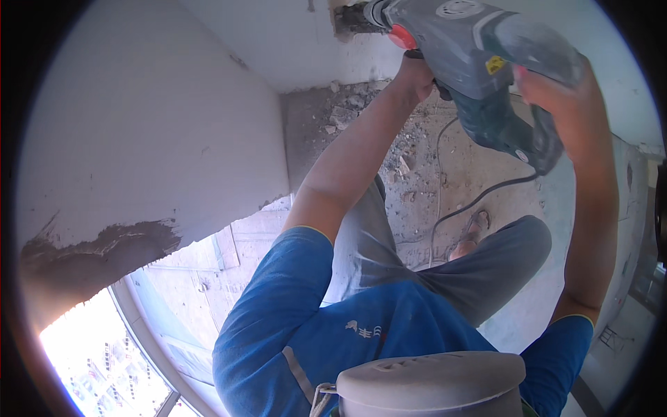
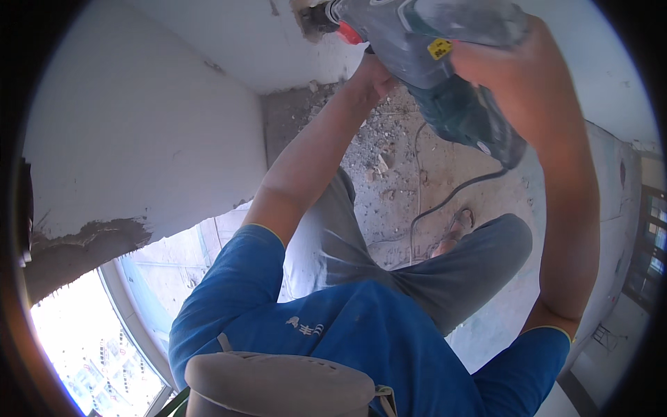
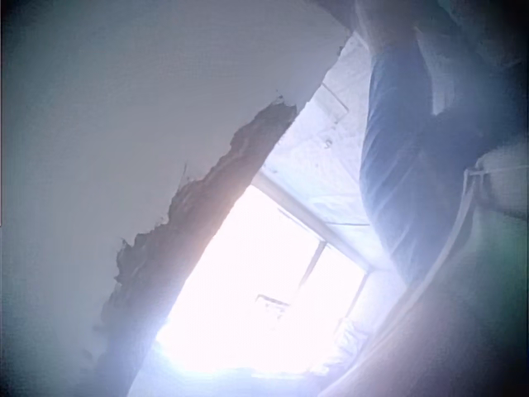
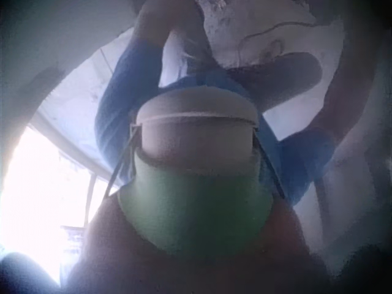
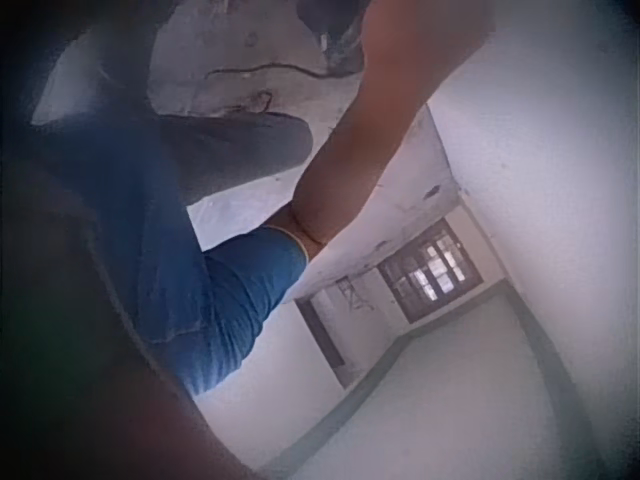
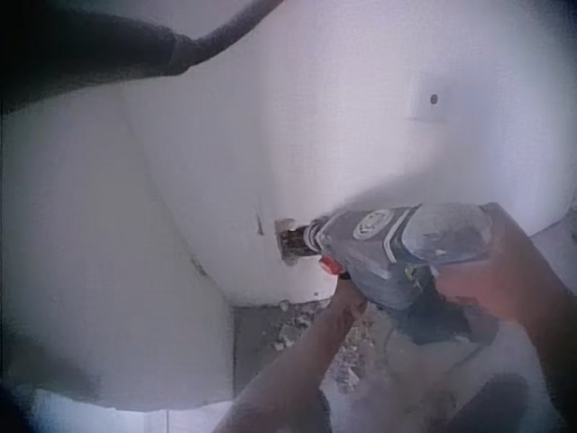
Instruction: Use a hammer drill to chisel or carve out a channel in a concrete wall for renovation.
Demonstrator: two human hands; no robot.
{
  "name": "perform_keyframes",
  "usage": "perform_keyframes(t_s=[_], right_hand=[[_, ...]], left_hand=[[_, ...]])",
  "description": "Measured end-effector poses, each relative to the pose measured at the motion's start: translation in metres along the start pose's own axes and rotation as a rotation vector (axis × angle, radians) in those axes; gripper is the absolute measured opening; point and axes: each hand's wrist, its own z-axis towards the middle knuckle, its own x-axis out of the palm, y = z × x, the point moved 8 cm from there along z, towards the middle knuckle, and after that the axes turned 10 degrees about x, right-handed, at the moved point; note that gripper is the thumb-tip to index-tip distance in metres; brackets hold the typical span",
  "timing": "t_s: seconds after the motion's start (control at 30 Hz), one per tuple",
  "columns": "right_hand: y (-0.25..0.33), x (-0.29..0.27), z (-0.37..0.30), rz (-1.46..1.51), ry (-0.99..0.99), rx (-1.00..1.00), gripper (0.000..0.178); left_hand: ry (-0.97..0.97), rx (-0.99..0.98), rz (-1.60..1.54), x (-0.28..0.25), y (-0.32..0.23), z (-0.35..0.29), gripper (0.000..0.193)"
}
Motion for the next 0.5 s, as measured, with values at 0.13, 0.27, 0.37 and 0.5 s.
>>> perform_keyframes(t_s=[0.13, 0.27, 0.37, 0.5], right_hand=[[-0.024, 0.019, -0.015, 0.317, 0.012, 0.207, 0.029], [-0.059, 0.05, -0.041, 0.472, 0.04, 0.291, 0.027], [-0.073, 0.067, -0.082, 0.624, -0.003, 0.291, 0.025], [-0.078, 0.064, -0.109, 0.714, -0.058, 0.336, 0.022]], left_hand=[[0.019, 0.058, -0.163, 0.001, 0.003, 0.0, 0.032], [0.131, 0.102, -0.187, -0.02, 0.013, -0.015, 0.033], [0.179, 0.036, -0.16, -0.019, 0.015, -0.032, 0.035], [0.199, 0.047, -0.009, -0.011, 0.002, -0.044, 0.035]])
